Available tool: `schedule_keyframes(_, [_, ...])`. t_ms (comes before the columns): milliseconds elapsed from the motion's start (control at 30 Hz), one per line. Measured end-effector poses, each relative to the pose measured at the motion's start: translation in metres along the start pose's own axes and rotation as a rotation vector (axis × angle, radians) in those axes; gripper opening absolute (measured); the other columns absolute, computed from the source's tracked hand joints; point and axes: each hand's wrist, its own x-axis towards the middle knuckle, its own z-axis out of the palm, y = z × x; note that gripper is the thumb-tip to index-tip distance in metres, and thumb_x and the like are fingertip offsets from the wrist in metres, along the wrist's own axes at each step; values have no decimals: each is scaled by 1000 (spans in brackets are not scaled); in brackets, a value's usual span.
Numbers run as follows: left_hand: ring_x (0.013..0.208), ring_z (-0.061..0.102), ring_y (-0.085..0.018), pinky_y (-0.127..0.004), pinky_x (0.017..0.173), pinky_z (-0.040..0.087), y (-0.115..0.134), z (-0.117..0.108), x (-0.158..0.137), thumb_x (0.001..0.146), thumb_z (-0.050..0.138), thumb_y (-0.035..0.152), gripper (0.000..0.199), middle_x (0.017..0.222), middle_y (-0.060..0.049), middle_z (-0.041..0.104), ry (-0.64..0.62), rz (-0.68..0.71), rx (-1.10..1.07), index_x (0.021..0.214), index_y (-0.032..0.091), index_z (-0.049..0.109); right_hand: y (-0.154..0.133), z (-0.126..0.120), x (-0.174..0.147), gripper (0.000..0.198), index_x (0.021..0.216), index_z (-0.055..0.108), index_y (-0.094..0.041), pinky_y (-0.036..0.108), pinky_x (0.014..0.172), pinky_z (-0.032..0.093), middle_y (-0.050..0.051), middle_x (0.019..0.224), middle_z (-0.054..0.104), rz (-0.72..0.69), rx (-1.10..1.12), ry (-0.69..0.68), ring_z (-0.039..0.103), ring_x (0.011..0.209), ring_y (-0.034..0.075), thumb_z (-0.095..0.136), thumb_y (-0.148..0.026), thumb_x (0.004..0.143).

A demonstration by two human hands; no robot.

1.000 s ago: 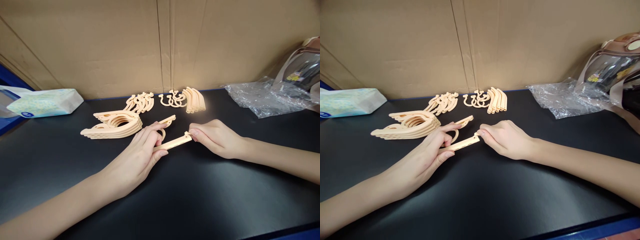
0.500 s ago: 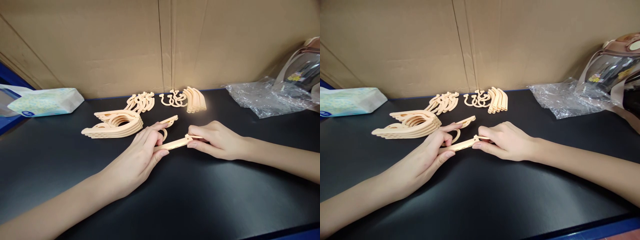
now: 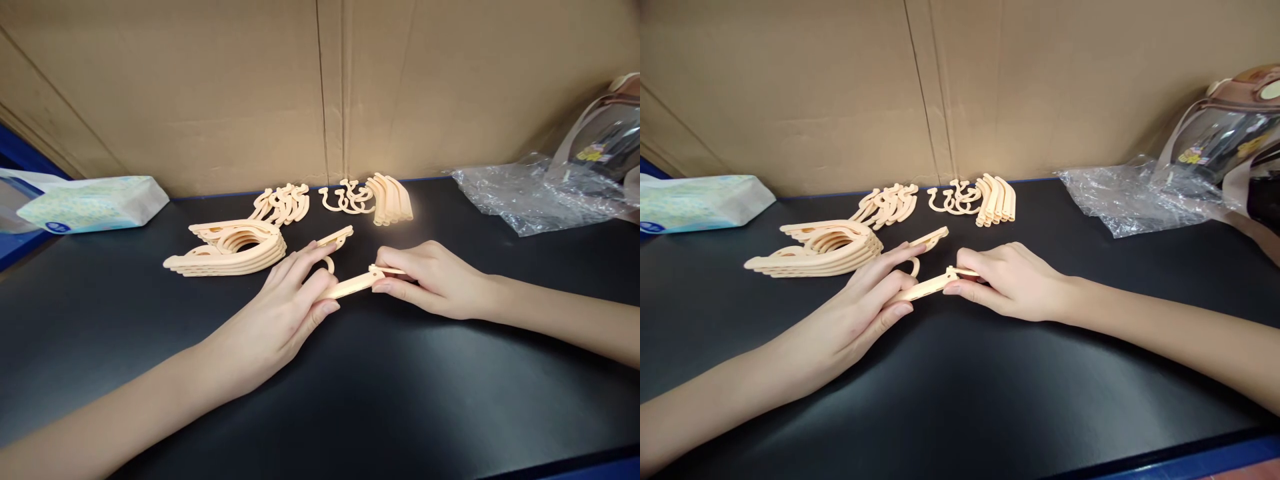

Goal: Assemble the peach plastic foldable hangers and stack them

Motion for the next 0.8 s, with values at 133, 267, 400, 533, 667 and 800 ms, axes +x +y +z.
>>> schedule_keyframes(133, [148, 12, -18, -40, 118, 26, 1, -1, 0, 104, 32, 27, 12, 152, -7, 29, -23, -15, -8, 102, 24, 43, 1, 0, 0, 31, 76, 30, -24, 23, 48, 22, -7, 59, 37, -9, -2, 11, 33, 46, 9, 39, -39, 101])
schedule_keyframes(267, [149, 11, -18, -41, 119, 25, 1, -1, -1, 104, 32, 28, 13, 154, -7, 26, -30, -19, 0, 105, 24, 44, 2, 1, 0, 31, 77, 31, -24, 23, 48, 23, -7, 60, 36, -31, -31, -1, 33, 46, 9, 35, -39, 103])
schedule_keyframes(400, [148, 13, -18, -41, 118, 26, 0, -1, -2, 104, 32, 28, 13, 154, -8, 26, -27, -20, 4, 105, 24, 44, 1, 1, 0, 32, 77, 33, -24, 24, 47, 23, -7, 60, 37, -43, -121, 8, 33, 45, 10, 31, -41, 103])
schedule_keyframes(533, [148, 14, -20, -43, 118, 26, 0, -1, -2, 104, 32, 28, 13, 152, -9, 29, -25, -20, 4, 105, 23, 45, 1, 2, -1, 34, 77, 35, -23, 24, 46, 22, -6, 58, 44, -76, -281, 48, 34, 44, 10, 26, -41, 104])
schedule_keyframes(667, [147, 16, -21, -44, 116, 28, 0, -1, -1, 104, 32, 27, 14, 150, -10, 31, -22, -21, -4, 104, 23, 45, -1, 3, -2, 39, 76, 39, -22, 26, 45, 21, -4, 57, 50, -85, -415, 66, 36, 43, 11, 21, -42, 105])
schedule_keyframes(800, [146, 18, -22, -44, 114, 30, 0, 0, -1, 104, 33, 27, 13, 151, -9, 30, -16, -30, -12, 103, 24, 45, -3, 4, -3, 41, 76, 43, -21, 27, 43, 20, -4, 57, 53, -109, -531, 103, 39, 42, 11, 21, -40, 105])
